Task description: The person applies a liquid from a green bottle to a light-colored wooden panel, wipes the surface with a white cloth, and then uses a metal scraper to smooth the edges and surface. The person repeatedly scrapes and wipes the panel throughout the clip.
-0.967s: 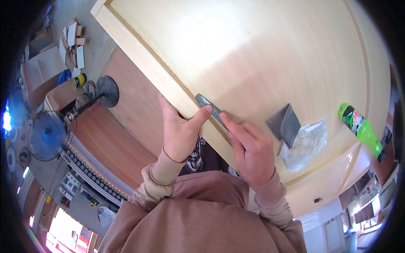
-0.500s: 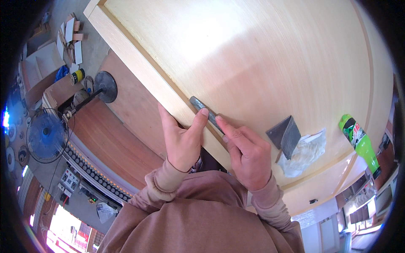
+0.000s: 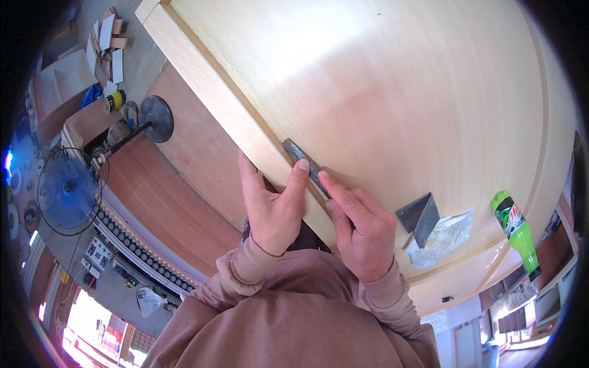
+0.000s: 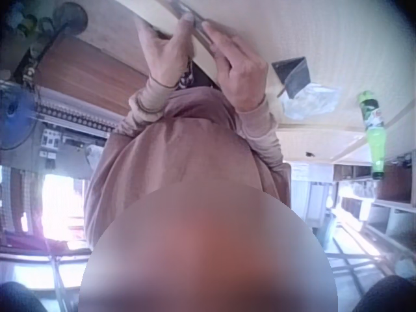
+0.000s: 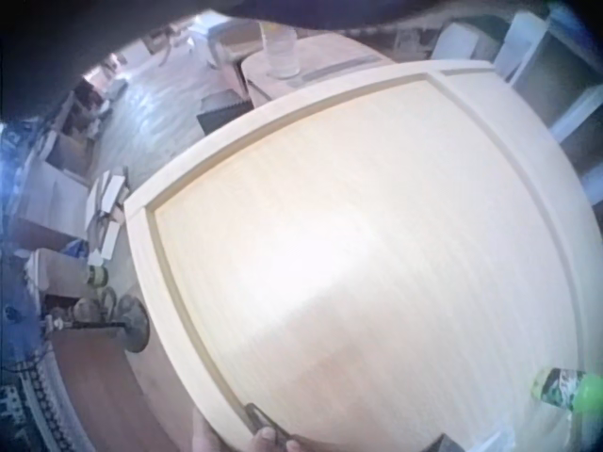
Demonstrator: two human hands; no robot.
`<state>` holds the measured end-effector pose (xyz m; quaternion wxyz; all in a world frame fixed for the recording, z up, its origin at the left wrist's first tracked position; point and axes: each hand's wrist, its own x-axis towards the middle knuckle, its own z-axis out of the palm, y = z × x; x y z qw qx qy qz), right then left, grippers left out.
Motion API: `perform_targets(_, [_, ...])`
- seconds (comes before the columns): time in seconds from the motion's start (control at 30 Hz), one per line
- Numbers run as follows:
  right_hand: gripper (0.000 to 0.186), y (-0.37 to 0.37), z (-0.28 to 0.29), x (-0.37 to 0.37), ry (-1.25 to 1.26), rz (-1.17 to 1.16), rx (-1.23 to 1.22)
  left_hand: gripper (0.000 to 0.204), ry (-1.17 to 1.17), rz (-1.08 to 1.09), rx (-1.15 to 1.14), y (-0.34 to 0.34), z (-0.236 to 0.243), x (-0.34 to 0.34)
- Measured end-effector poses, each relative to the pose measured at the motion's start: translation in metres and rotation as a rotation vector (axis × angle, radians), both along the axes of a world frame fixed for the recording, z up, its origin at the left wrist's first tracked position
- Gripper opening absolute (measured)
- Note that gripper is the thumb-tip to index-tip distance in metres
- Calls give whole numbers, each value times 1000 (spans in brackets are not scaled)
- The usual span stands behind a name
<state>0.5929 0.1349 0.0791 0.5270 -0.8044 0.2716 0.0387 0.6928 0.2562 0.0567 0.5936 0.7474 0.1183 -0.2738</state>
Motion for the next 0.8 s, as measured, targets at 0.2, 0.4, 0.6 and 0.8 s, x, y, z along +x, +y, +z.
perform_targets(0.2, [55, -3, 0, 8, 34, 9, 23, 66, 3, 18, -5, -1, 0, 6])
perform_targets(0.4, [54, -1, -1, 18, 31, -5, 17, 62, 9, 26, 20, -3, 1, 13])
perform_targets(0.6, [52, 2, -4, 27, 25, -16, 14, 56, -5, 16, 54, -4, 2, 21])
perform_targets(0.8, [52, 4, -6, 40, 1, -30, 13, 53, 32, 50, 46, -8, 1, 30])
